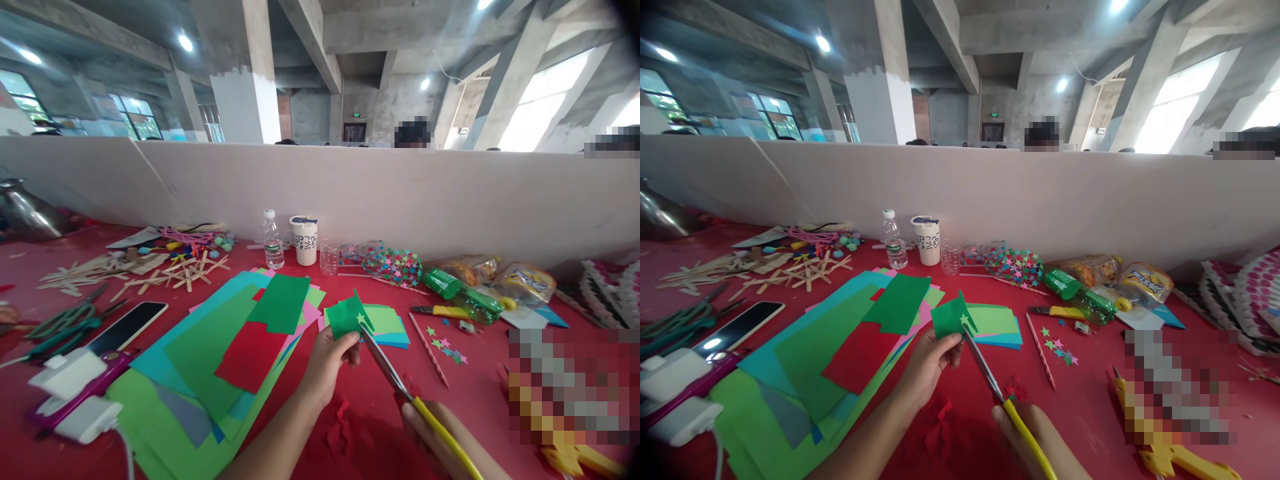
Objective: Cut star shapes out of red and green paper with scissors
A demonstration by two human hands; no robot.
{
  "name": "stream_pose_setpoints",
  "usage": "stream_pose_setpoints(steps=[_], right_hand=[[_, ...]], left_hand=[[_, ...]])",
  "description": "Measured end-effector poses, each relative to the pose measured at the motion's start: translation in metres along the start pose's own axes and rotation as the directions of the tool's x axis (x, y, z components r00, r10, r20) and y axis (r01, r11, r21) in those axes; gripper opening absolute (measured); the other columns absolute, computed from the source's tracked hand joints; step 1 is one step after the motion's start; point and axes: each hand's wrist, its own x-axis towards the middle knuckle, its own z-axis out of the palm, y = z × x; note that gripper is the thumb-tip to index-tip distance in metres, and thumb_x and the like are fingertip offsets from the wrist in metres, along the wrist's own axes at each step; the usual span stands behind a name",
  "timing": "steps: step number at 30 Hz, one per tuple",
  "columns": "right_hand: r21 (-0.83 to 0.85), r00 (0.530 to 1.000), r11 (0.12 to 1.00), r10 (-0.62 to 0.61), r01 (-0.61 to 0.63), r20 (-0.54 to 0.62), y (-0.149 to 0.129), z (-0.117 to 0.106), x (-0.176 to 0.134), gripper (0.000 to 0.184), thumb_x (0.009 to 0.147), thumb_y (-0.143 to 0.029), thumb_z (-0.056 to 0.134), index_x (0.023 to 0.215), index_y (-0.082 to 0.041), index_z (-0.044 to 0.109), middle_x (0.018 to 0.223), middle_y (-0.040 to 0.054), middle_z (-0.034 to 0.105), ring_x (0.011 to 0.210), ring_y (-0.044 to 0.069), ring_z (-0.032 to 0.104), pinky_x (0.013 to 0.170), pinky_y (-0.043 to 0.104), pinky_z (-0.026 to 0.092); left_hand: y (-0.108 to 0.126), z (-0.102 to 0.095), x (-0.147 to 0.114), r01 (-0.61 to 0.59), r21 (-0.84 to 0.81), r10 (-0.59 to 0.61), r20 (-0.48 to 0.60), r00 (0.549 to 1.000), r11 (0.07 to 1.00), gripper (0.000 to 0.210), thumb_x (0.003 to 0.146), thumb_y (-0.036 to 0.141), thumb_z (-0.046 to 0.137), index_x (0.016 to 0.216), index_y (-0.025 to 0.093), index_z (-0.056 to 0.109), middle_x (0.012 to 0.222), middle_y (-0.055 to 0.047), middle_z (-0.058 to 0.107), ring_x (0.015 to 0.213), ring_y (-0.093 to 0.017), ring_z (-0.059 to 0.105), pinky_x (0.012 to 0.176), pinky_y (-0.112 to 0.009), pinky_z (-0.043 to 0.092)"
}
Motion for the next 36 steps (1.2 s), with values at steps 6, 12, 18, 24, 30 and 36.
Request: stream_pose_setpoints(steps=[6, 12, 18, 24, 30, 36], right_hand=[[-0.046, 0.998, 0.997, -0.060, 0.061, 0.009, 0.002, -0.002, 0.001, 0.066, 0.068, -0.087, 0.031, 0.056, -0.023, 0.036, 0.041, -0.0077, 0.032, 0.035, 0.006, 0.027, 0.035, 0.022, 0.015], [-0.092, 0.996, 0.993, -0.071, 0.076, 0.060, 0.002, -0.006, 0.002, 0.065, 0.072, -0.085, 0.029, 0.057, -0.022, 0.037, 0.040, -0.0075, 0.034, 0.034, 0.006, 0.029, 0.036, 0.021, 0.016], [-0.117, 0.993, 0.988, -0.108, 0.102, -0.047, 0.004, 0.002, 0.005, 0.068, 0.068, -0.088, 0.029, 0.055, -0.021, 0.037, 0.047, -0.0064, 0.032, 0.045, 0.008, 0.030, 0.045, 0.023, 0.023], [-0.141, 0.983, 0.981, -0.148, 0.132, -0.108, 0.021, 0.012, 0.015, 0.069, 0.069, -0.088, 0.026, 0.054, -0.021, 0.035, 0.051, -0.0051, 0.032, 0.048, 0.009, 0.031, 0.048, 0.025, 0.022], [-0.115, 0.993, 0.989, -0.102, 0.095, -0.057, 0.033, 0.015, 0.019, 0.065, 0.072, -0.085, 0.028, 0.057, -0.022, 0.034, 0.050, -0.0053, 0.031, 0.049, 0.010, 0.030, 0.046, 0.024, 0.020], [-0.169, 0.992, 0.981, -0.110, 0.097, -0.068, 0.023, 0.010, 0.015, 0.065, 0.072, -0.084, 0.032, 0.056, -0.021, 0.038, 0.051, -0.0046, 0.035, 0.050, 0.011, 0.035, 0.048, 0.023, 0.025]], left_hand=[[0.001, -0.005, 0.003, -0.013, 0.023, 0.011, 0.053, 0.999, 1.000, 0.021, 0.077, 0.026, 0.062, 0.060, 0.014, 0.055, 0.052, 0.002, 0.052, 0.045, -0.008, 0.045, 0.047, -0.022, 0.033], [0.000, -0.009, 0.006, -0.002, 0.012, 0.001, 0.077, 0.997, 1.000, 0.019, 0.075, 0.024, 0.063, 0.061, 0.014, 0.056, 0.052, 0.002, 0.053, 0.043, -0.007, 0.046, 0.044, -0.021, 0.032], [0.000, -0.008, 0.006, 0.069, -0.092, -0.063, 0.065, 0.996, 0.993, 0.019, 0.074, 0.025, 0.066, 0.063, 0.012, 0.058, 0.054, 0.000, 0.055, 0.043, -0.006, 0.046, 0.043, -0.019, 0.031], [-0.009, -0.002, 0.003, 0.125, -0.248, -0.128, 0.006, 0.992, 0.961, 0.017, 0.070, 0.024, 0.073, 0.073, 0.012, 0.060, 0.061, 0.000, 0.059, 0.050, -0.006, 0.050, 0.047, -0.018, 0.037], [-0.010, 0.002, 0.000, 0.040, -0.202, -0.057, -0.081, 0.995, 0.979, 0.019, 0.071, 0.026, 0.072, 0.076, 0.014, 0.058, 0.060, 0.001, 0.058, 0.050, -0.006, 0.050, 0.048, -0.019, 0.037], [0.001, -0.013, 0.008, -0.044, 0.042, 0.044, 0.016, 0.999, 0.998, 0.018, 0.073, 0.026, 0.067, 0.066, 0.015, 0.055, 0.050, 0.003, 0.052, 0.045, -0.007, 0.045, 0.047, -0.021, 0.033]])
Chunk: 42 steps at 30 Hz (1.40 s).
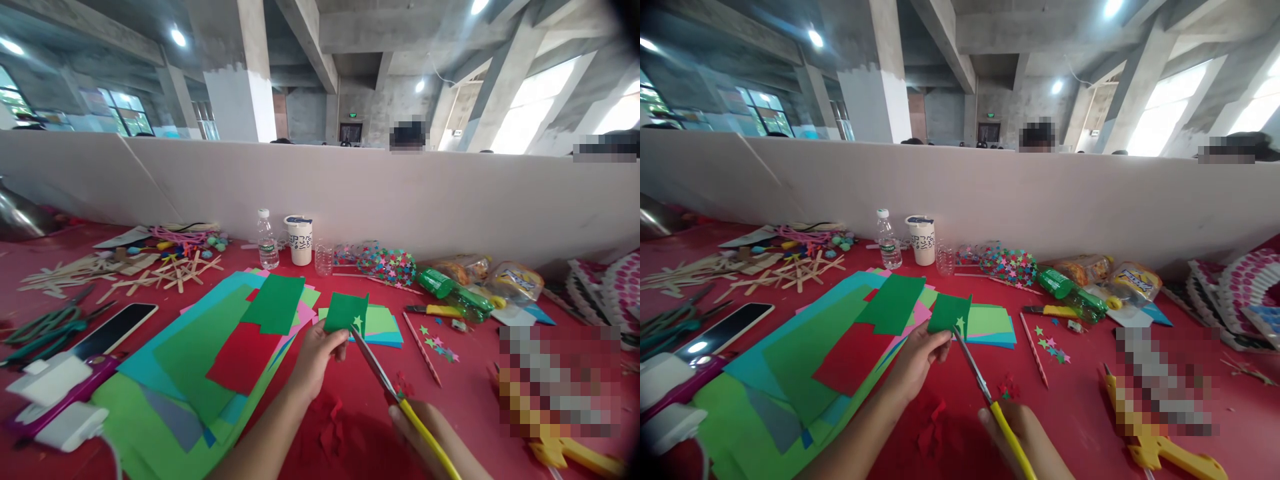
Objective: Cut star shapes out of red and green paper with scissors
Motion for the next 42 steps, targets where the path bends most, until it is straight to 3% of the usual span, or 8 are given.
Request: stream_pose_setpoints(steps=[5, 11, 16, 20, 42], right_hand=[[0.019, 1.000, 1.000, -0.022, 0.022, 0.000, -0.005, -0.003, -0.001, 0.068, 0.069, -0.087, 0.030, 0.054, -0.021, 0.038, 0.051, -0.0042, 0.035, 0.050, 0.011, 0.034, 0.048, 0.024, 0.023], [0.066, 1.000, 0.997, -0.027, 0.027, 0.011, -0.006, 0.000, -0.001, 0.069, 0.067, -0.089, 0.028, 0.055, -0.021, 0.037, 0.050, -0.0053, 0.033, 0.047, 0.009, 0.030, 0.046, 0.024, 0.022], [0.112, 0.997, 0.993, 0.032, -0.040, 0.074, -0.009, -0.002, -0.004, 0.069, 0.067, -0.088, 0.030, 0.058, -0.021, 0.041, 0.044, -0.0079, 0.031, 0.039, 0.007, 0.028, 0.039, 0.022, 0.018], [0.143, 0.991, 0.986, 0.064, -0.080, 0.118, -0.015, -0.008, -0.009, 0.068, 0.066, -0.088, 0.031, 0.061, -0.021, 0.043, 0.040, -0.0093, 0.030, 0.034, 0.006, 0.025, 0.035, 0.021, 0.015], [0.066, 0.996, 0.997, 0.046, -0.051, 0.075, -0.014, -0.007, -0.006, 0.068, 0.069, -0.088, 0.028, 0.055, -0.022, 0.040, 0.040, -0.0062, 0.034, 0.038, 0.008, 0.030, 0.039, 0.024, 0.017]], left_hand=[[0.004, -0.005, 0.003, 0.031, -0.006, -0.031, 0.065, 0.997, 0.999, 0.017, 0.072, 0.026, 0.068, 0.066, 0.014, 0.057, 0.052, 0.002, 0.054, 0.044, -0.007, 0.045, 0.046, -0.021, 0.032], [-0.002, 0.007, -0.002, 0.097, -0.180, -0.108, -0.050, 0.993, 0.979, 0.020, 0.072, 0.028, 0.069, 0.066, 0.014, 0.057, 0.058, 0.001, 0.057, 0.049, -0.007, 0.049, 0.049, -0.020, 0.034], [0.005, 0.007, -0.004, -0.054, 0.124, 0.060, -0.052, 0.997, 0.991, 0.022, 0.077, 0.034, 0.064, 0.067, 0.016, 0.056, 0.053, 0.002, 0.055, 0.049, -0.009, 0.049, 0.052, -0.022, 0.037], [0.008, 0.005, -0.004, -0.077, 0.251, 0.087, -0.031, 0.996, 0.965, 0.022, 0.077, 0.036, 0.062, 0.069, 0.017, 0.056, 0.052, 0.003, 0.054, 0.049, -0.011, 0.049, 0.053, -0.022, 0.037], [0.004, 0.006, -0.004, -0.064, 0.262, 0.085, -0.070, 0.994, 0.963, 0.026, 0.076, 0.040, 0.062, 0.066, 0.018, 0.053, 0.050, 0.004, 0.051, 0.047, -0.011, 0.048, 0.050, -0.023, 0.037]])
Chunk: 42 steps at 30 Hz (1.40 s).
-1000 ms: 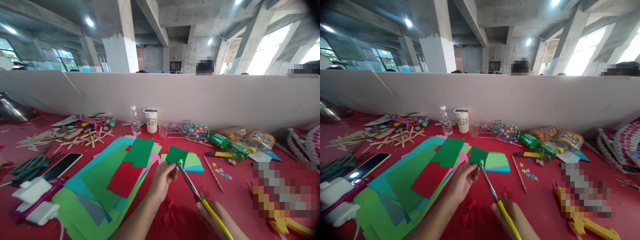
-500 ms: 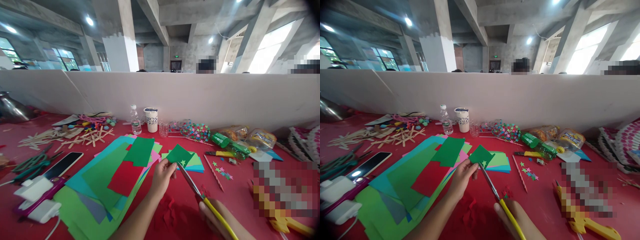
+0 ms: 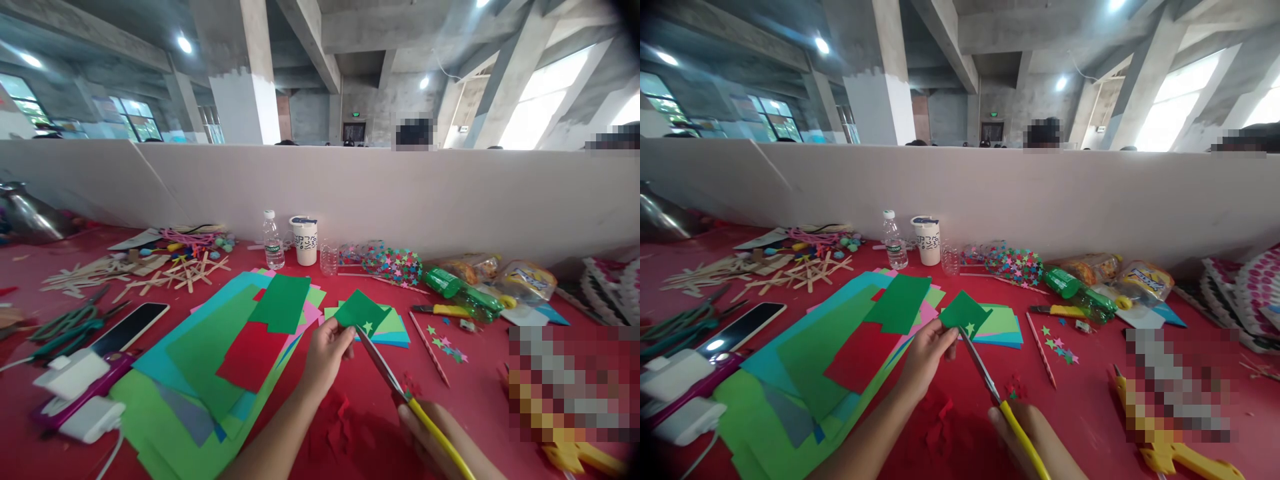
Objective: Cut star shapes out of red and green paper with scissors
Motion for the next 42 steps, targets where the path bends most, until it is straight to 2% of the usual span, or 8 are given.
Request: stream_pose_setpoints(steps=[3, 11, 16, 22, 27, 35, 42], right_hand=[[-0.016, 1.000, 1.000, 0.019, -0.019, -0.010, 0.001, 0.001, 0.000, 0.067, 0.070, -0.087, 0.028, 0.056, -0.023, 0.039, 0.041, -0.0061, 0.034, 0.038, 0.009, 0.031, 0.039, 0.023, 0.018], [-0.057, 0.998, 0.998, -0.042, 0.039, -0.039, 0.003, -0.002, 0.002, 0.065, 0.072, -0.084, 0.034, 0.054, -0.021, 0.039, 0.046, -0.0047, 0.037, 0.045, 0.010, 0.035, 0.044, 0.023, 0.023], [-0.054, 0.999, 0.998, -0.038, 0.037, -0.024, 0.003, -0.001, 0.000, 0.067, 0.071, -0.086, 0.028, 0.055, -0.022, 0.036, 0.047, -0.0058, 0.032, 0.046, 0.010, 0.031, 0.044, 0.023, 0.020], [-0.074, 0.998, 0.997, -0.025, 0.021, -0.051, -0.002, -0.003, -0.003, 0.061, 0.075, -0.079, 0.039, 0.055, -0.022, 0.035, 0.052, -0.0051, 0.034, 0.050, 0.011, 0.033, 0.049, 0.024, 0.023], [-0.086, 0.998, 0.996, -0.031, 0.027, -0.049, -0.004, -0.004, -0.003, 0.061, 0.074, -0.080, 0.039, 0.055, -0.022, 0.033, 0.052, -0.0050, 0.032, 0.051, 0.011, 0.031, 0.049, 0.025, 0.022], [-0.072, 0.997, 0.997, -0.047, 0.043, -0.057, 0.006, -0.002, 0.000, 0.059, 0.076, -0.078, 0.037, 0.058, -0.022, 0.032, 0.055, -0.0051, 0.030, 0.053, 0.011, 0.029, 0.048, 0.025, 0.022], [-0.081, 0.998, 0.996, -0.043, 0.039, -0.050, 0.007, -0.001, 0.003, 0.061, 0.075, -0.080, 0.037, 0.056, -0.022, 0.033, 0.051, -0.0054, 0.030, 0.049, 0.010, 0.030, 0.046, 0.025, 0.020]], left_hand=[[0.001, 0.000, 0.000, 0.000, -0.002, 0.000, 0.000, 1.000, 1.000, 0.025, 0.076, 0.039, 0.062, 0.067, 0.017, 0.054, 0.051, 0.004, 0.052, 0.048, -0.011, 0.048, 0.050, -0.022, 0.036], [0.006, 0.002, -0.002, 0.003, -0.004, -0.003, -0.031, 1.000, 1.000, 0.026, 0.073, 0.039, 0.064, 0.064, 0.017, 0.054, 0.049, 0.004, 0.051, 0.046, -0.010, 0.047, 0.049, -0.022, 0.036], [0.007, 0.002, -0.002, -0.010, -0.003, 0.010, -0.025, 1.000, 1.000, 0.025, 0.073, 0.039, 0.064, 0.065, 0.017, 0.055, 0.049, 0.004, 0.050, 0.046, -0.010, 0.046, 0.048, -0.022, 0.035], [0.008, 0.002, -0.002, -0.006, -0.006, 0.006, -0.016, 1.000, 1.000, 0.025, 0.074, 0.037, 0.064, 0.063, 0.017, 0.053, 0.048, 0.004, 0.050, 0.045, -0.010, 0.046, 0.049, -0.022, 0.035], [0.007, 0.001, -0.001, 0.003, -0.017, -0.003, -0.013, 1.000, 1.000, 0.024, 0.073, 0.037, 0.064, 0.064, 0.018, 0.054, 0.048, 0.004, 0.050, 0.045, -0.010, 0.046, 0.049, -0.022, 0.035], [0.009, 0.002, -0.002, 0.013, -0.025, -0.013, -0.020, 1.000, 1.000, 0.025, 0.073, 0.038, 0.064, 0.063, 0.017, 0.054, 0.047, 0.004, 0.050, 0.045, -0.009, 0.045, 0.049, -0.021, 0.035], [0.005, 0.001, -0.001, 0.022, -0.036, -0.022, -0.007, 1.000, 0.999, 0.026, 0.073, 0.038, 0.065, 0.064, 0.017, 0.054, 0.048, 0.004, 0.051, 0.045, -0.009, 0.046, 0.048, -0.021, 0.035]])
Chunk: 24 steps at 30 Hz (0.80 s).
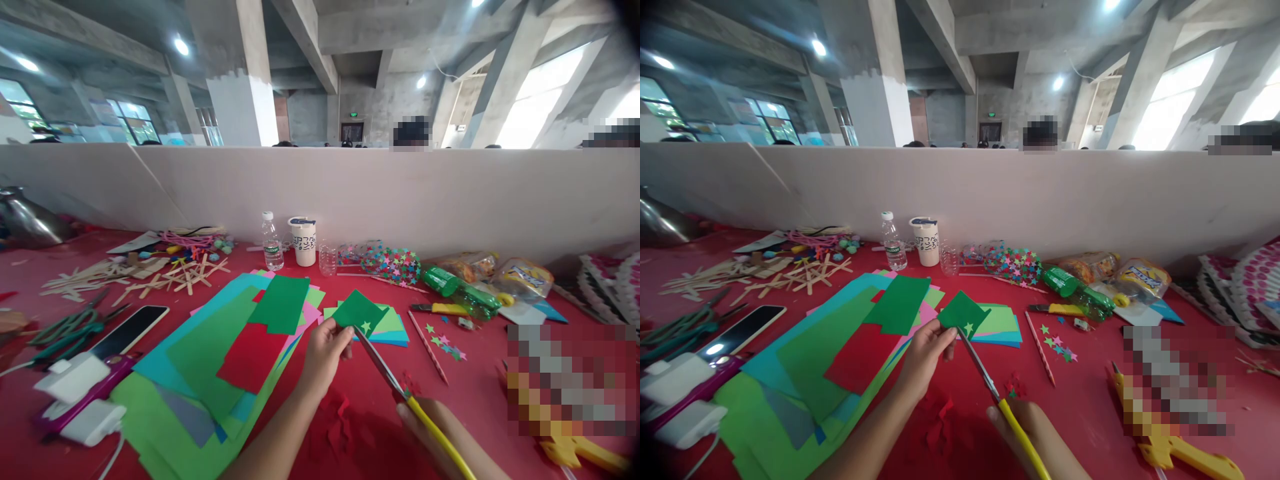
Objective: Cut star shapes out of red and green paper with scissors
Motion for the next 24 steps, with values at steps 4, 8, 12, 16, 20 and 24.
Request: stream_pose_setpoints(steps=[4, 8, 12, 16, 20, 24], right_hand=[[0.004, 0.999, 0.999, 0.041, -0.041, 0.011, 0.000, -0.001, 0.000, 0.061, 0.074, -0.080, 0.037, 0.057, -0.022, 0.033, 0.050, -0.0056, 0.030, 0.047, 0.010, 0.031, 0.044, 0.024, 0.020], [0.004, 0.998, 0.998, 0.059, -0.059, 0.030, 0.002, -0.001, 0.000, 0.061, 0.073, -0.080, 0.038, 0.058, -0.022, 0.034, 0.050, -0.0058, 0.031, 0.047, 0.009, 0.029, 0.042, 0.022, 0.019], [0.017, 0.998, 0.998, 0.063, -0.064, 0.029, 0.001, -0.001, 0.000, 0.061, 0.073, -0.081, 0.037, 0.058, -0.022, 0.033, 0.049, -0.0067, 0.028, 0.045, 0.009, 0.028, 0.041, 0.022, 0.018], [0.013, 1.000, 1.000, -0.015, 0.015, 0.015, -0.003, -0.002, 0.000, 0.064, 0.071, -0.083, 0.036, 0.056, -0.022, 0.032, 0.052, -0.0060, 0.028, 0.050, 0.009, 0.026, 0.044, 0.023, 0.018], [0.079, 0.996, 0.995, 0.054, -0.059, 0.072, -0.007, -0.004, -0.003, 0.065, 0.068, -0.087, 0.033, 0.058, -0.022, 0.032, 0.049, -0.0077, 0.025, 0.043, 0.007, 0.024, 0.040, 0.022, 0.014], [0.147, 0.990, 0.983, 0.094, -0.110, 0.108, -0.012, -0.006, -0.006, 0.066, 0.064, -0.088, 0.038, 0.059, -0.023, 0.035, 0.047, -0.0085, 0.026, 0.040, 0.006, 0.023, 0.036, 0.021, 0.014]], left_hand=[[-0.004, -0.001, 0.002, -0.006, 0.010, 0.006, -0.002, 1.000, 1.000, 0.025, 0.074, 0.037, 0.064, 0.063, 0.017, 0.053, 0.047, 0.004, 0.052, 0.045, -0.009, 0.047, 0.049, -0.021, 0.035], [-0.006, -0.002, 0.003, -0.015, 0.013, 0.015, 0.011, 1.000, 1.000, 0.025, 0.075, 0.037, 0.063, 0.064, 0.017, 0.053, 0.048, 0.004, 0.051, 0.045, -0.009, 0.046, 0.049, -0.021, 0.035], [-0.005, -0.002, 0.003, 0.000, 0.007, 0.000, 0.012, 1.000, 1.000, 0.025, 0.075, 0.037, 0.063, 0.064, 0.017, 0.053, 0.048, 0.004, 0.052, 0.045, -0.009, 0.047, 0.049, -0.021, 0.035], [-0.004, -0.001, 0.002, 0.003, -0.001, -0.003, -0.003, 1.000, 1.000, 0.025, 0.075, 0.035, 0.063, 0.062, 0.017, 0.052, 0.047, 0.004, 0.052, 0.045, -0.009, 0.046, 0.049, -0.022, 0.035], [-0.003, -0.002, 0.003, 0.006, -0.038, -0.006, 0.010, 1.000, 0.999, 0.022, 0.073, 0.034, 0.064, 0.064, 0.017, 0.054, 0.049, 0.004, 0.052, 0.046, -0.010, 0.046, 0.048, -0.022, 0.035], [-0.001, -0.005, 0.005, -0.022, -0.049, 0.022, -0.012, 1.000, 0.999, 0.020, 0.073, 0.032, 0.064, 0.066, 0.017, 0.055, 0.052, 0.003, 0.054, 0.049, -0.010, 0.049, 0.052, -0.023, 0.037]])
